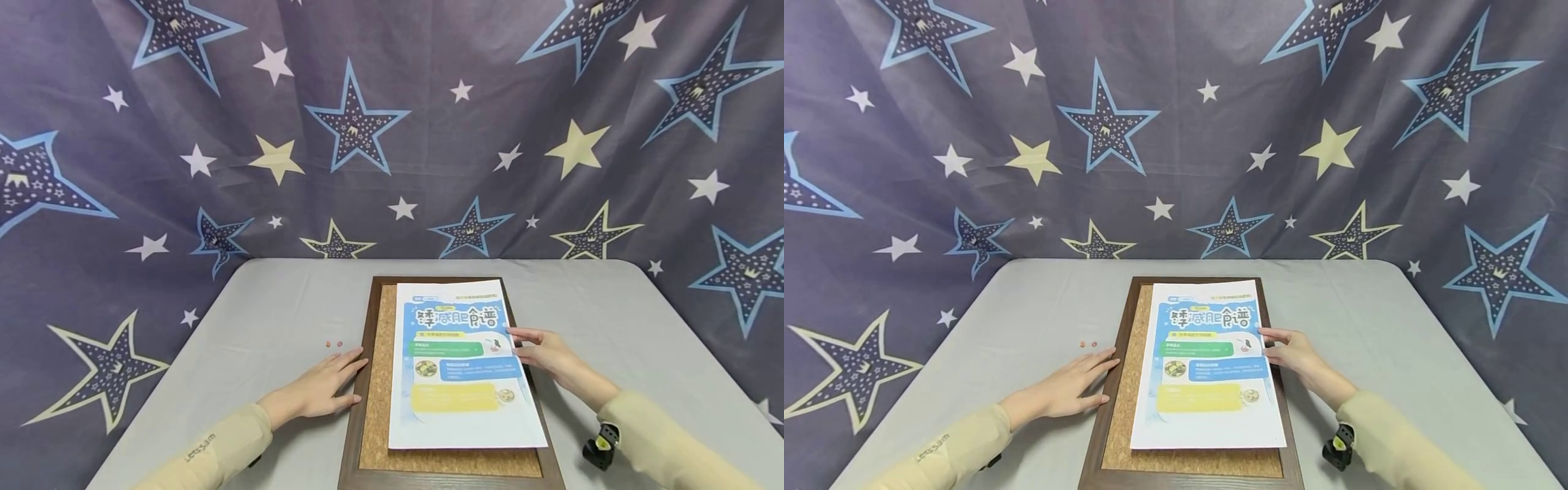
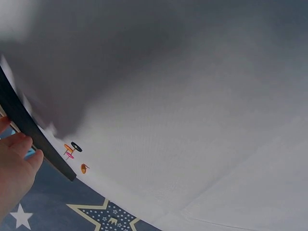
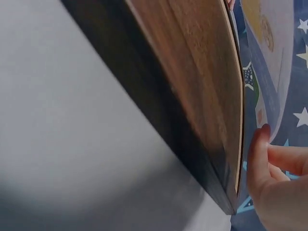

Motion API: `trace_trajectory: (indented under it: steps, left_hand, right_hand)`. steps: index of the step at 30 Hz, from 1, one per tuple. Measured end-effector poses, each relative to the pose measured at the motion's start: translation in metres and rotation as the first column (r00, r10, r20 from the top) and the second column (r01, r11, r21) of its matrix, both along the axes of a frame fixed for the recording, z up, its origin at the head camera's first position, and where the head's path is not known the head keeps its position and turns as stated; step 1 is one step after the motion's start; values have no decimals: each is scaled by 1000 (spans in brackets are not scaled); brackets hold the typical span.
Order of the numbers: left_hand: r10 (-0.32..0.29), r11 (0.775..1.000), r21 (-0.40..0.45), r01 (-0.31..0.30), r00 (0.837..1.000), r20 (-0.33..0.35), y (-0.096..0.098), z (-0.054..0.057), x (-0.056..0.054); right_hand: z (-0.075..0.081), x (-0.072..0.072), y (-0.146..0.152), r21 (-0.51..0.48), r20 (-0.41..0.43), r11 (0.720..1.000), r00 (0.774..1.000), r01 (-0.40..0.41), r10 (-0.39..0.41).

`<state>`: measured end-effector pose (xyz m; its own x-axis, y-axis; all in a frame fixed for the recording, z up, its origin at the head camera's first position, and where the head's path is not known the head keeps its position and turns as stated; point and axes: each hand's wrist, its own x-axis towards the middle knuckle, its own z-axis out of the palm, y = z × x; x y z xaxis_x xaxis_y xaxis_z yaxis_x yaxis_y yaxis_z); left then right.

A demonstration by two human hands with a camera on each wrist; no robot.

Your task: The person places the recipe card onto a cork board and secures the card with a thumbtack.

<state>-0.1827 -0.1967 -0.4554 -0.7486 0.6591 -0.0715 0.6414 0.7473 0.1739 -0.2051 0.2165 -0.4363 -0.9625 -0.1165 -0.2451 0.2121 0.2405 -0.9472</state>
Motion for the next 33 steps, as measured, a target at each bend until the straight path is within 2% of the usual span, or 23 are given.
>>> trace_trajectory:
  steps: [7,12,19,33]
  left_hand:
    - [-4,1000,5,4,1000,-10,0,1,1]
    - [-8,1000,11,8,1000,-19,1,1,1]
    - [-22,999,27,23,999,-37,0,1,1]
    - [-17,1000,0,17,999,-28,1,2,1]
  right_hand:
    - [0,-2,-11,28,29,999,999,41,-42]
    - [1,-2,-15,27,34,999,999,32,-33]
    - [2,-1,-21,-28,35,999,999,21,-20]
    - [-8,-4,-23,-37,29,999,1000,12,-11]
